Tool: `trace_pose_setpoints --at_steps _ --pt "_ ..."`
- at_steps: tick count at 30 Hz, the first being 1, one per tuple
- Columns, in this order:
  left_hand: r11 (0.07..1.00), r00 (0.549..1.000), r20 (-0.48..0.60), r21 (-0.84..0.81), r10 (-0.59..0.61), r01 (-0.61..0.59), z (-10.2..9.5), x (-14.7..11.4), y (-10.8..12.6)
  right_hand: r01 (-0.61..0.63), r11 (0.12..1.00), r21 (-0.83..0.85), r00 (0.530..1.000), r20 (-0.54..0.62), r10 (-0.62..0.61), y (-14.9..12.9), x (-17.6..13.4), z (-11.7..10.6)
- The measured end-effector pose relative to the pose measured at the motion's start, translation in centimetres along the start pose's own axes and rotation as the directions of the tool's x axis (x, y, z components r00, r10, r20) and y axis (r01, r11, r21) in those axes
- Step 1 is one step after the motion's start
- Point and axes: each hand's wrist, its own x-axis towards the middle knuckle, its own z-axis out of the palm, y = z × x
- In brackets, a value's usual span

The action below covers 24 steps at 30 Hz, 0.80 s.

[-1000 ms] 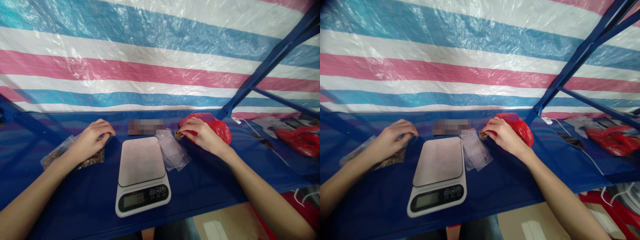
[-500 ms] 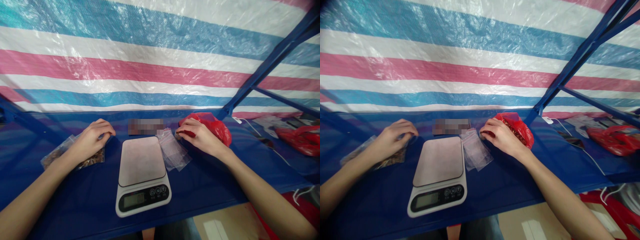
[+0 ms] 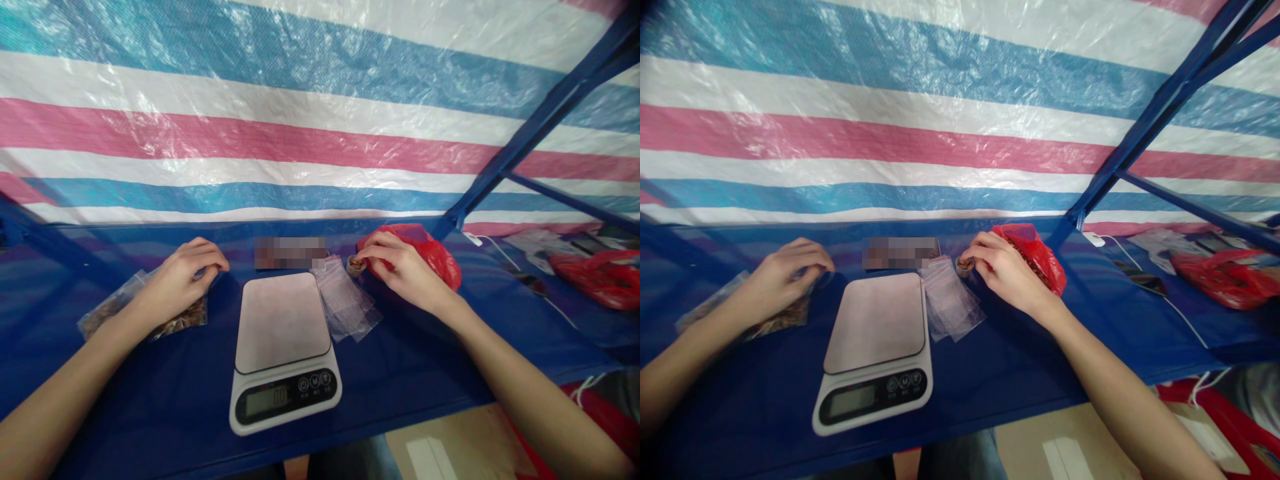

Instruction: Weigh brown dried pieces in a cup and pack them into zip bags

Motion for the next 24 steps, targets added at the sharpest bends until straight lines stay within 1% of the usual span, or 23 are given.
trace_pose_setpoints --at_steps 6,10,13,18,24 --pt "1.0 1.0 0.006 -0.001 0.002 -0.002 0.0 -0.02 -0.04 -0.015 0.999 -0.034 0.999 0.049 0.017 0.29 -0.09 -0.05" --pt "1.0 1.0 0.0 0.0 -0.002 0.002 -0.03 -0.07 -0.03 -0.006 1.0 -0.025 0.999 0.034 0.007 0.24 -0.02 -0.14" --pt "1.0 1.0 0.005 0.002 -0.003 0.003 0.01 -0.02 -0.05 0.003 1.0 0.009 1.0 0.025 -0.003 0.26 0.02 -0.15" --pt "1.0 1.0 0.016 0.0 -0.001 0.001 0.11 0.04 -0.18 -0.015 0.996 0.091 0.999 0.043 0.011 0.54 0.03 0.08" --pt "1.0 1.0 0.007 -0.009 0.011 -0.011 0.16 0.04 -0.15 -0.03 0.99 0.136 0.999 0.043 0.024 0.95 -0.08 0.26"
